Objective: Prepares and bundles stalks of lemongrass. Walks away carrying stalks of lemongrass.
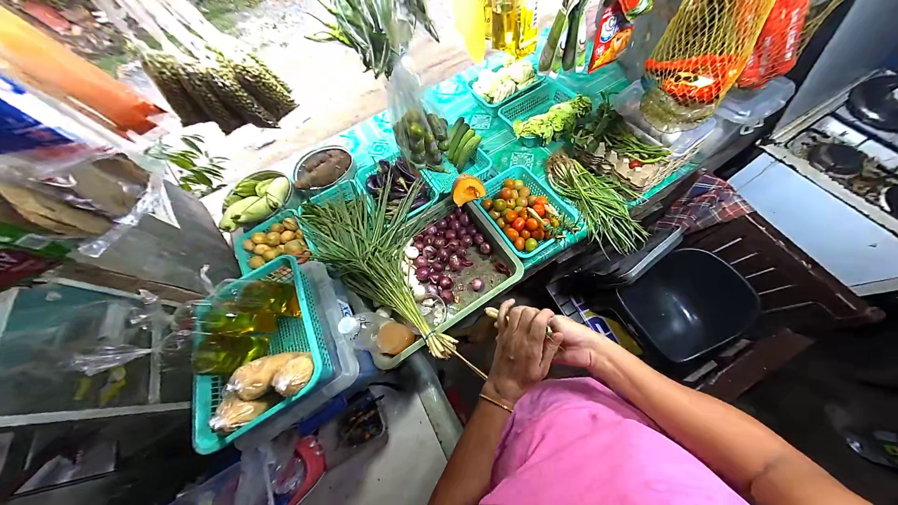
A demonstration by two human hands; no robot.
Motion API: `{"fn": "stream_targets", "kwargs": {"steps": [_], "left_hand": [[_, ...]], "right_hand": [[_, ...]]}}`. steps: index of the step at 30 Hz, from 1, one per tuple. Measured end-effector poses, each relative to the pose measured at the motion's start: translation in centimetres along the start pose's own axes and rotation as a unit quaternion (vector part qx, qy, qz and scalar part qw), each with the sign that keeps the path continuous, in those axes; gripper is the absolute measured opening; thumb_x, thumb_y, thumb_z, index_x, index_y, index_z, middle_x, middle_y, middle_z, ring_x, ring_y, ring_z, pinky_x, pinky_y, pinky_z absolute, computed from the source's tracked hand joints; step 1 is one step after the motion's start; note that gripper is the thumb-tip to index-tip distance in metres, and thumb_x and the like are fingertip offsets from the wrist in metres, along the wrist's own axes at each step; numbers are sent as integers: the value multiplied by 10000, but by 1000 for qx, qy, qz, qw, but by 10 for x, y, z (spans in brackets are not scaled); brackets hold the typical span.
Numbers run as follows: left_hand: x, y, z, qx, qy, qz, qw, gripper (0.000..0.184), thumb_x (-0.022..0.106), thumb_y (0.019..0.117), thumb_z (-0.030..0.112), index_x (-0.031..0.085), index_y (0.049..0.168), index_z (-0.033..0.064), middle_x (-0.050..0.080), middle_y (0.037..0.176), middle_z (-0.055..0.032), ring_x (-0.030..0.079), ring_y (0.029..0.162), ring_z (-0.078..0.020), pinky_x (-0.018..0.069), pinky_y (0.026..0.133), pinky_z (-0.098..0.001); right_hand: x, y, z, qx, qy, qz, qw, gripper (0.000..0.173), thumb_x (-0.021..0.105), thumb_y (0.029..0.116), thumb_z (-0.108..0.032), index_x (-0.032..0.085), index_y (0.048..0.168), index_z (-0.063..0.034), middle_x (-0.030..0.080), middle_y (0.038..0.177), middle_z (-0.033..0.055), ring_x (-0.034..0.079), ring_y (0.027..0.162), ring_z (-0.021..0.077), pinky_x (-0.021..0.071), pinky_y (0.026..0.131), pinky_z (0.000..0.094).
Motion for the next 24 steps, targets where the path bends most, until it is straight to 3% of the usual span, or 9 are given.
{"fn": "stream_targets", "kwargs": {"steps": [2, 4, 6, 7, 9, 11, 13, 18, 24], "left_hand": [[18, 6, -4, -1, 49, -8, 999, 518, 362, 1066, 524, 684, 1218, 147, 683, 1137, -86, 591, 1212, -283, 178, 1196, -649], [29, 16, -8, -29, 67, -27, 997, 584, 414, 1016, 633, 643, 1362, 222, 621, 1329, -130, 462, 1389, -365, 97, 1182, -732], [38, 23, -13, -71, 57, -43, 995, 684, 469, 958, 705, 574, 1455, 246, 516, 1488, -188, 354, 1474, -418, 100, 1175, -757], [42, 24, -15, -97, 45, -50, 993, 719, 506, 939, 705, 546, 1480, 234, 474, 1524, -204, 333, 1485, -423, 118, 1176, -754], [49, 20, -24, -156, 23, -68, 985, 754, 558, 928, 671, 518, 1505, 186, 439, 1552, -216, 331, 1483, -435, 168, 1173, -736], [56, 15, -37, -219, 3, -91, 972, 745, 598, 921, 634, 559, 1463, 125, 495, 1513, -194, 372, 1458, -434, 214, 1172, -711], [67, 12, -51, -259, -16, -127, 957, 639, 625, 940, 554, 626, 1383, 94, 556, 1447, -179, 413, 1425, -427, 241, 1171, -685], [86, 25, -67, -309, -45, -253, 916, 379, 622, 1000, 337, 689, 1294, 108, 591, 1395, -153, 490, 1363, -353, 265, 1180, -613], [92, 30, -78, -359, -49, -240, 901, 368, 633, 994, 313, 697, 1272, 81, 610, 1366, -153, 512, 1331, -346, 341, 1165, -521]], "right_hand": [[-5, 5, -22, -1, 7, -25, 1000, 406, 322, 1108, -306, 635, 889, -169, 675, 768, 2, 659, 670, 63, 544, 574, 218], [-12, 10, -48, -28, -38, 46, 998, 326, 367, 1089, -205, 621, 895, -137, 674, 733, 3, 657, 626, 69, 554, 546, 228], [-25, 21, -82, -99, -191, 100, 971, 179, 460, 1052, -104, 634, 1094, -104, 671, 809, 0, 631, 670, 71, 536, 600, 232], [-34, 29, -103, -149, -305, 118, 933, 266, 497, 1041, -84, 626, 1273, -72, 672, 875, 13, 609, 691, 69, 521, 630, 234], [-53, 43, -151, -206, -531, 194, 799, 389, 533, 1042, -147, 569, 1421, -71, 679, 1028, 100, 625, 801, 152, 529, 728, 338], [-68, 59, -201, -222, -638, 260, 690, 354, 563, 1030, -184, 595, 1343, -22, 679, 1142, 245, 680, 1010, 379, 529, 888, 583], [-85, 83, -241, -227, -683, 309, 622, 308, 611, 1010, -248, 658, 1182, 4, 684, 1068, 271, 669, 1015, 450, 497, 872, 650], [-114, 134, -275, -153, -735, 354, 558, 360, 681, 974, -300, 681, 1199, -19, 688, 1132, 264, 659, 1092, 458, 513, 890, 654], [-127, 143, -265, -79, -748, 372, 544, 488, 715, 894, -133, 553, 1336, -6, 677, 1117, 291, 661, 1059, 493, 515, 834, 671]]}}
Point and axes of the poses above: each hand's wrist, its own y-axis towards the middle knuckle, its own x-axis out of the palm, z = x × y, the point moved 4 cm from there along y, towards the middle knuckle
